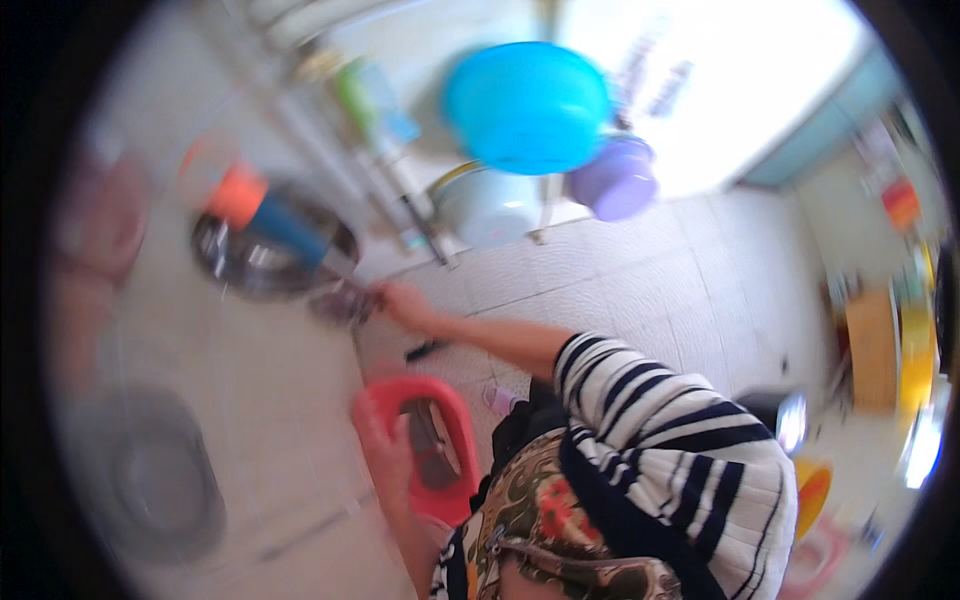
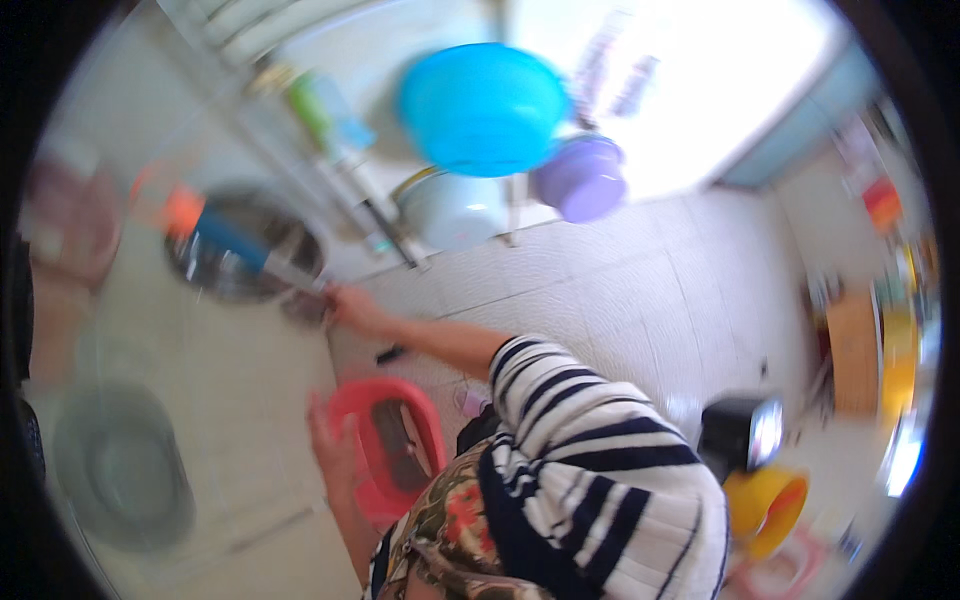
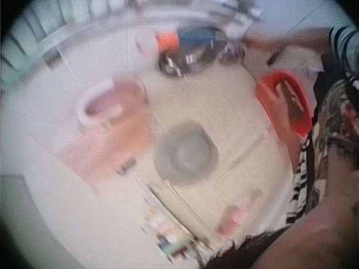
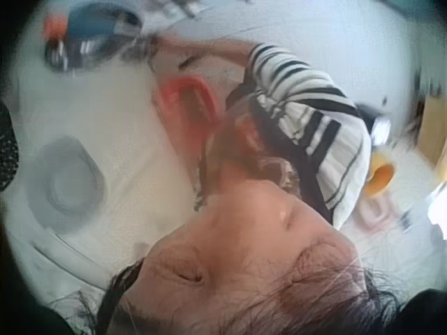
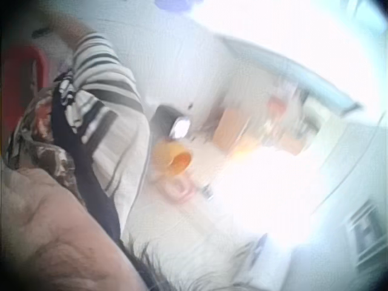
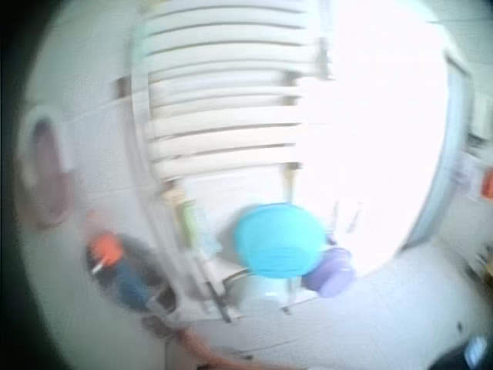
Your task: The person mops a tiled bathroom floor using a string mop and a squeegee. They wet the mop with a shower head, wring it in a pink basin, and mop the floor. They then use a squeegee to push water toward the drain, repeating the process.
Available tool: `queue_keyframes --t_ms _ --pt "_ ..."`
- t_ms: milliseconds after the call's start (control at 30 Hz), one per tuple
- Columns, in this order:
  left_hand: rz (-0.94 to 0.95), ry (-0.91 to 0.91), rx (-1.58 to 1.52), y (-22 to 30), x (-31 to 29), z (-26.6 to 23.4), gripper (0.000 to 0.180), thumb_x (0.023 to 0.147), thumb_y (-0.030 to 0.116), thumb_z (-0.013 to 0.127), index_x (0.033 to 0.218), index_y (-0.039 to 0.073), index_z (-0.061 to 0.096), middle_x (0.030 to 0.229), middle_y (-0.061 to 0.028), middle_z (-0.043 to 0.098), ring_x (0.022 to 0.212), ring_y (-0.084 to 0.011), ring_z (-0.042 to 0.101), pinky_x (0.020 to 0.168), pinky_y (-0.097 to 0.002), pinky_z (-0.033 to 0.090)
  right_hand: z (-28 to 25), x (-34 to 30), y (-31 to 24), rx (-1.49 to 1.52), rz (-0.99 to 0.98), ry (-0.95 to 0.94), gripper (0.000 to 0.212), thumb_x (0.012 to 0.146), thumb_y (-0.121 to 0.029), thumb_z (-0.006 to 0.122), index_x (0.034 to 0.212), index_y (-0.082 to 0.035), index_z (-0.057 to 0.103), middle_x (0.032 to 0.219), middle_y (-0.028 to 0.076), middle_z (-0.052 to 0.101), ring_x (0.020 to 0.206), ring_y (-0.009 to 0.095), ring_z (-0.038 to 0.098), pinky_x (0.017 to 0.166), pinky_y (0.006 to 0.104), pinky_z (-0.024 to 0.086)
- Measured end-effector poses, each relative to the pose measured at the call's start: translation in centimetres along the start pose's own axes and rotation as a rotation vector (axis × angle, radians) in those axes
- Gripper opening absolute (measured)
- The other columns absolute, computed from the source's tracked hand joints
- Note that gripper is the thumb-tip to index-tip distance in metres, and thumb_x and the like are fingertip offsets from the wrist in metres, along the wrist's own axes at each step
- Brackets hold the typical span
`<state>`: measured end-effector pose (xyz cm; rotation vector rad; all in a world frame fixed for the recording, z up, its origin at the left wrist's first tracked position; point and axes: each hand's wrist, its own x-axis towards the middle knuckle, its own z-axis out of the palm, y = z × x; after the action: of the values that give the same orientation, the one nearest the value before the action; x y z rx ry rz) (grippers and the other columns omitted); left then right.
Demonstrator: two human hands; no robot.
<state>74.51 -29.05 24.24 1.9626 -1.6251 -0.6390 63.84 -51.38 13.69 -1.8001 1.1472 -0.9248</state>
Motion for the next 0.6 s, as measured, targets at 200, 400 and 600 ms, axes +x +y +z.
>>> queue_keyframes --t_ms 200,400,600 --pt "0.492 0.080 -0.435 14.0 9.7 -3.3 0.083 0.082 0.016 0.066 0.147 0.003 0.016 0.144 -0.0203 0.033 0.133 -0.0301 0.035 0.111 -0.0418 0.023 -5.3 -6.8 -2.6 -0.164 0.127 0.147 0.026 0.073 -0.020 0.063 0.094 -0.008 0.054 0.085 0.017 0.060 0.074 0.038 0.061 0.063 0.0481 0.048" --pt "0.617 -0.493 -0.838 29.2 8.7 5.9 0.074 0.084 0.013 0.062 0.143 -0.002 0.021 0.130 -0.0157 0.044 0.121 -0.0243 0.043 0.108 -0.0387 0.027 -17.3 -17.0 1.6 -0.217 0.242 0.528 0.026 0.070 -0.016 0.062 0.092 -0.006 0.052 0.083 0.017 0.058 0.070 0.040 0.058 0.061 0.0506 0.046" --pt "0.652 -0.947 -0.924 40.3 4.7 19.6 0.028 0.087 0.018 0.061 0.108 0.004 0.048 0.099 -0.0049 0.048 0.096 -0.0164 0.048 0.095 -0.0391 0.036 -29.1 -28.0 9.4 -0.354 0.368 0.860 0.019 0.071 -0.010 0.059 0.087 -0.005 0.050 0.082 0.016 0.057 0.070 0.038 0.059 0.059 0.0494 0.046"
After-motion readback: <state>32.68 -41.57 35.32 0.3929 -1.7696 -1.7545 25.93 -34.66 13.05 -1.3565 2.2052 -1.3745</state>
